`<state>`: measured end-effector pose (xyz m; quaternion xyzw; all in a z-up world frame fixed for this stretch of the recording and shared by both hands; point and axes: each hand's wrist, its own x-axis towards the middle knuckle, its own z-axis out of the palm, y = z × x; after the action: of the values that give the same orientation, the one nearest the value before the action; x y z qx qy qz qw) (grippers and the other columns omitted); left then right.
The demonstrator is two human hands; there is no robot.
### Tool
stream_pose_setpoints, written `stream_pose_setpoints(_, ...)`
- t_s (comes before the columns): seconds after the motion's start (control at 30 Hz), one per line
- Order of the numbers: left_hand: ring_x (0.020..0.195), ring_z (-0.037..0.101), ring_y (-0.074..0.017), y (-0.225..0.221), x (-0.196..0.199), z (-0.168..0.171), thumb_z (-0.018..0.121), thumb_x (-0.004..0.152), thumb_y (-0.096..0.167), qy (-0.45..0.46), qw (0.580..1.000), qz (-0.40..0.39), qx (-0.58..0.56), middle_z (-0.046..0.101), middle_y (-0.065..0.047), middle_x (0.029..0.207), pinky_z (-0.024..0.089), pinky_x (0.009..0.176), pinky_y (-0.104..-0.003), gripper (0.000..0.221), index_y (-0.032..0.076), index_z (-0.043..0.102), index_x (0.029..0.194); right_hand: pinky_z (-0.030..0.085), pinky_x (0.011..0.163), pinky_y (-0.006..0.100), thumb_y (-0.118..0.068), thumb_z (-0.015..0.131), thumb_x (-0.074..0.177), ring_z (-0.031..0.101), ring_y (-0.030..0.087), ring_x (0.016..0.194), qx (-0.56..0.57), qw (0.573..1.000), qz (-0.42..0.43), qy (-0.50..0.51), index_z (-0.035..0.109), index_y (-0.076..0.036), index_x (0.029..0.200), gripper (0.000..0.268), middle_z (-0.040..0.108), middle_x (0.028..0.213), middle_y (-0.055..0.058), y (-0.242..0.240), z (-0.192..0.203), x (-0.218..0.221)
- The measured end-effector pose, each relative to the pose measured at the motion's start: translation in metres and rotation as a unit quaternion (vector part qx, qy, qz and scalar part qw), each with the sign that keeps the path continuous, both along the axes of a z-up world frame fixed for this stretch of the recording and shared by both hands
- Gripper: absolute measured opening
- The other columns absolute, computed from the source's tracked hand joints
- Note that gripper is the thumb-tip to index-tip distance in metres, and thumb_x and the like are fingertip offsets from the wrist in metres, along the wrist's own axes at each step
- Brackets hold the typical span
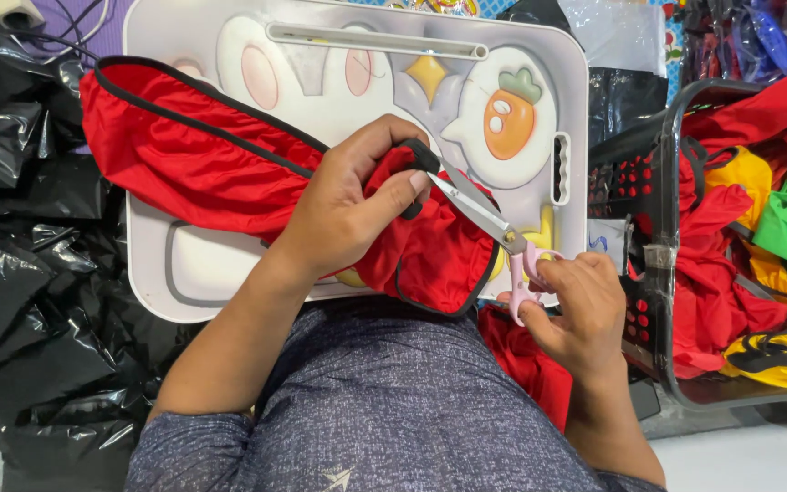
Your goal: Trimming excess threads from a red garment using scissors and inspecting the finished item
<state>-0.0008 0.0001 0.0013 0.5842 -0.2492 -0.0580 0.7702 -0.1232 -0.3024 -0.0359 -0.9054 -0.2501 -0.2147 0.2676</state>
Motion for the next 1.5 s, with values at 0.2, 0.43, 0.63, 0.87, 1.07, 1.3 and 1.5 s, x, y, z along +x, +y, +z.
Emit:
stream_pose_setpoints(0.2, 0.079, 0.056, -0.0122, 0.003, -0.001, 0.008, 0.062, 0.099, 0.006, -0.012, 1.0, -0.007, 0.016, 0.064, -0.005, 0.076, 0.052, 0.079, -0.029, 0.011, 0.003, 0.066, 0.108, 0.048, 0.076, 0.043, -0.02, 0.076, 0.09, 0.062, 0.027, 0.061, -0.017, 1.0, 0.006, 0.01, 0.07, -0.001, 0.102, 0.023, 0.065, 0.072, 0.004, 0.0, 0.013, 0.003)
stream_pose_setpoints(0.43, 0.079, 0.058, -0.0109, 0.0, 0.001, 0.003, 0.064, 0.098, 0.008, 0.006, 1.0, -0.024, 0.004, 0.066, -0.005, 0.075, 0.053, 0.079, -0.029, 0.012, 0.004, 0.068, 0.108, 0.047, 0.076, 0.043, -0.014, 0.073, 0.092, 0.061, 0.028, 0.062, -0.071, 0.996, -0.001, -0.044, 0.067, -0.004, 0.102, 0.015, 0.065, 0.075, 0.006, -0.009, 0.005, 0.002)
stream_pose_setpoints(0.63, 0.079, 0.058, -0.0106, -0.002, 0.004, -0.003, 0.063, 0.098, 0.008, 0.048, 0.998, -0.039, -0.03, 0.064, -0.005, 0.075, 0.053, 0.08, -0.027, 0.013, 0.003, 0.068, 0.109, 0.047, 0.074, 0.04, -0.009, 0.075, 0.089, 0.058, 0.027, 0.058, -0.007, 0.999, -0.015, -0.029, 0.069, -0.005, 0.096, 0.009, 0.063, 0.071, 0.003, 0.004, 0.003, 0.007)
stream_pose_setpoints(0.87, 0.08, 0.057, -0.0107, -0.001, 0.003, -0.002, 0.063, 0.098, 0.007, 0.037, 0.999, -0.036, -0.004, 0.065, -0.006, 0.075, 0.052, 0.08, -0.028, 0.014, 0.003, 0.068, 0.11, 0.047, 0.074, 0.042, -0.014, 0.076, 0.084, 0.058, 0.026, 0.058, 0.012, 1.0, 0.0, 0.008, 0.07, -0.003, 0.1, 0.02, 0.063, 0.071, 0.004, 0.003, 0.008, 0.009)
stream_pose_setpoints(1.07, 0.079, 0.056, -0.0107, 0.0, 0.001, -0.001, 0.063, 0.097, 0.006, 0.019, 0.999, -0.033, 0.011, 0.066, -0.007, 0.075, 0.052, 0.078, -0.028, 0.016, 0.003, 0.069, 0.112, 0.047, 0.075, 0.043, -0.012, 0.077, 0.085, 0.06, 0.026, 0.059, -0.001, 1.0, 0.021, 0.011, 0.071, -0.002, 0.102, 0.021, 0.065, 0.072, 0.005, 0.003, 0.01, 0.011)
stream_pose_setpoints(1.3, 0.079, 0.057, -0.0114, 0.003, 0.004, 0.001, 0.062, 0.098, 0.007, -0.001, 0.999, -0.04, 0.032, 0.067, -0.008, 0.075, 0.053, 0.078, -0.03, 0.016, 0.003, 0.069, 0.112, 0.047, 0.073, 0.043, -0.003, 0.074, 0.085, 0.057, 0.028, 0.058, 0.017, 1.0, 0.02, 0.005, 0.07, 0.001, 0.101, 0.017, 0.063, 0.072, 0.008, 0.003, 0.012, 0.009)
stream_pose_setpoints(1.5, 0.08, 0.059, -0.012, 0.0, 0.003, -0.001, 0.062, 0.099, 0.009, 0.018, 0.999, -0.046, 0.02, 0.067, -0.007, 0.076, 0.053, 0.08, -0.03, 0.016, 0.004, 0.069, 0.112, 0.047, 0.073, 0.044, -0.009, 0.075, 0.082, 0.055, 0.027, 0.057, 0.031, 0.999, 0.007, 0.018, 0.07, -0.001, 0.1, 0.02, 0.06, 0.071, 0.006, -0.002, 0.01, 0.008)
